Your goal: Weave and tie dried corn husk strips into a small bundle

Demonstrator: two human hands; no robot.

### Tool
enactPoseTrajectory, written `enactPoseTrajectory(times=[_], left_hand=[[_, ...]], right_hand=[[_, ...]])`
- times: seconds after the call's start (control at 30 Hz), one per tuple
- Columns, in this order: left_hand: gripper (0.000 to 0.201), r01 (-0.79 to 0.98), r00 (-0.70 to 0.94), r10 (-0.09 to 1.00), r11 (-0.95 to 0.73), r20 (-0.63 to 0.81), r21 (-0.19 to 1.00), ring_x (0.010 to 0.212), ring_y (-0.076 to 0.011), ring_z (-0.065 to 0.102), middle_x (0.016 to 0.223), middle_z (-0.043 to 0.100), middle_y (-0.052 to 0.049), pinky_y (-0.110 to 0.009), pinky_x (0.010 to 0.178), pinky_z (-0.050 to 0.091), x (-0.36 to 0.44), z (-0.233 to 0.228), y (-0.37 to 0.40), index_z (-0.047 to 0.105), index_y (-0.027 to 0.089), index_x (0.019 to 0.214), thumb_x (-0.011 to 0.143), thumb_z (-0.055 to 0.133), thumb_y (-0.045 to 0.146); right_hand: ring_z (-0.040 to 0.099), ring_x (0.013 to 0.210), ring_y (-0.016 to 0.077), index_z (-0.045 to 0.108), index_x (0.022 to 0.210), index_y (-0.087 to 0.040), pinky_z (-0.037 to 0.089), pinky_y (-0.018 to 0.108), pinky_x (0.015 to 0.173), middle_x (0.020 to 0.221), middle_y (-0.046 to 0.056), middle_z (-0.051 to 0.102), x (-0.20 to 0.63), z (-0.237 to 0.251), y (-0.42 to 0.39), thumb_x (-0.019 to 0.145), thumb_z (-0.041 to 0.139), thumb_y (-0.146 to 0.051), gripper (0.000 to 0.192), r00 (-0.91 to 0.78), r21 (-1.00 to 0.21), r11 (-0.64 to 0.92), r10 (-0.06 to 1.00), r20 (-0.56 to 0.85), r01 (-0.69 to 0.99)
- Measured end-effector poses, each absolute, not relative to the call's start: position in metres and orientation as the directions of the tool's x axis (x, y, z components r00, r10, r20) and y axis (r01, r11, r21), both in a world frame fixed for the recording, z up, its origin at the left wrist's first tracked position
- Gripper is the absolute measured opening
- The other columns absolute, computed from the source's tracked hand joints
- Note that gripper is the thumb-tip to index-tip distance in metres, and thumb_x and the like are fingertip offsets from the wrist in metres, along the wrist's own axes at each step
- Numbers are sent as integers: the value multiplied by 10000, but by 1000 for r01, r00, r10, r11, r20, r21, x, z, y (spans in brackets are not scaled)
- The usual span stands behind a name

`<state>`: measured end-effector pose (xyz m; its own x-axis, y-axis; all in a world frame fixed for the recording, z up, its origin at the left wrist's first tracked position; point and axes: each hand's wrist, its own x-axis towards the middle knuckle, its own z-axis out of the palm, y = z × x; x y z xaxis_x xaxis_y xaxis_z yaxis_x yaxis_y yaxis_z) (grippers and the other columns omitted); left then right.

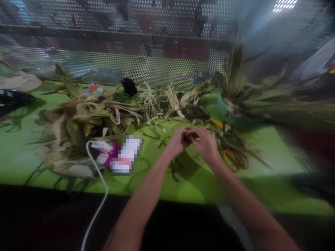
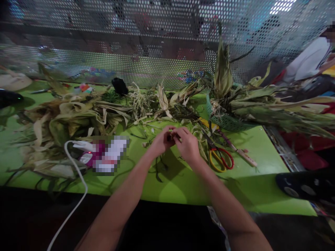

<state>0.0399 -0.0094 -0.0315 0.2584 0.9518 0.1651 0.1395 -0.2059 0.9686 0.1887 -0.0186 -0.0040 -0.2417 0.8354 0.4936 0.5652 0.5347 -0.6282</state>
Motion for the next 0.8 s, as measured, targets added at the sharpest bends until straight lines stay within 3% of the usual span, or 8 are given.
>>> enactPoseTrajectory(times=[0.13, 0.3, 0.43, 0.57, 0.8], left_hand=[[456, 257, 235, 950, -264, 205, 930, 849, -202, 627, 976, 677, -74, -324, 768, 472, 43, -31, -12, 538, 178, 1166, 722, 625, 123], [555, 391, 265, 940, -307, 213, 868, 934, -247, 627, 1097, 683, -126, -387, 860, 469, 46, -33, -13, 526, 160, 1300, 752, 614, 133], [619, 373, 290, 943, -270, 165, 887, 781, -189, 608, 930, 705, -74, -341, 797, 472, 46, -34, -11, 486, 161, 1384, 780, 619, 177], [689, 354, 294, 946, -238, 134, 904, 615, -130, 496, 679, 608, 17, -264, 650, 421, 44, -36, -9, 438, 194, 1445, 783, 630, 208], [735, 161, 424, 899, -194, 110, 968, 609, -99, 455, 718, 603, 18, -222, 603, 371, 42, -38, -8, 412, 190, 1467, 772, 650, 215]], right_hand=[[636, 806, 202, 683, 925, -222, 514, 327, 737, 917, 53, 673, 191, -5, -14, 768, 632, -123, 193, -254, -648, 516, 852, 458, 560], [584, 770, 193, 646, 728, -196, 463, 308, 705, 830, 51, 617, 193, -7, -10, 722, 620, -104, 95, -214, -618, 462, 875, 434, 636], [563, 777, 185, 616, 714, -188, 429, 299, 703, 827, 48, 596, 195, -9, -9, 777, 582, -155, 79, -201, -664, 432, 895, 397, 611], [527, 736, 171, 578, 697, -193, 401, 295, 677, 771, 24, 560, 198, -18, -1, 806, 567, -240, 120, -78, -785, 346, 930, 359, 514], [503, 722, 160, 553, 655, -195, 392, 298, 692, 717, 7, 544, 199, -27, 8, 759, 596, -301, 155, 70, -906, 251, 954, 290, 340]])
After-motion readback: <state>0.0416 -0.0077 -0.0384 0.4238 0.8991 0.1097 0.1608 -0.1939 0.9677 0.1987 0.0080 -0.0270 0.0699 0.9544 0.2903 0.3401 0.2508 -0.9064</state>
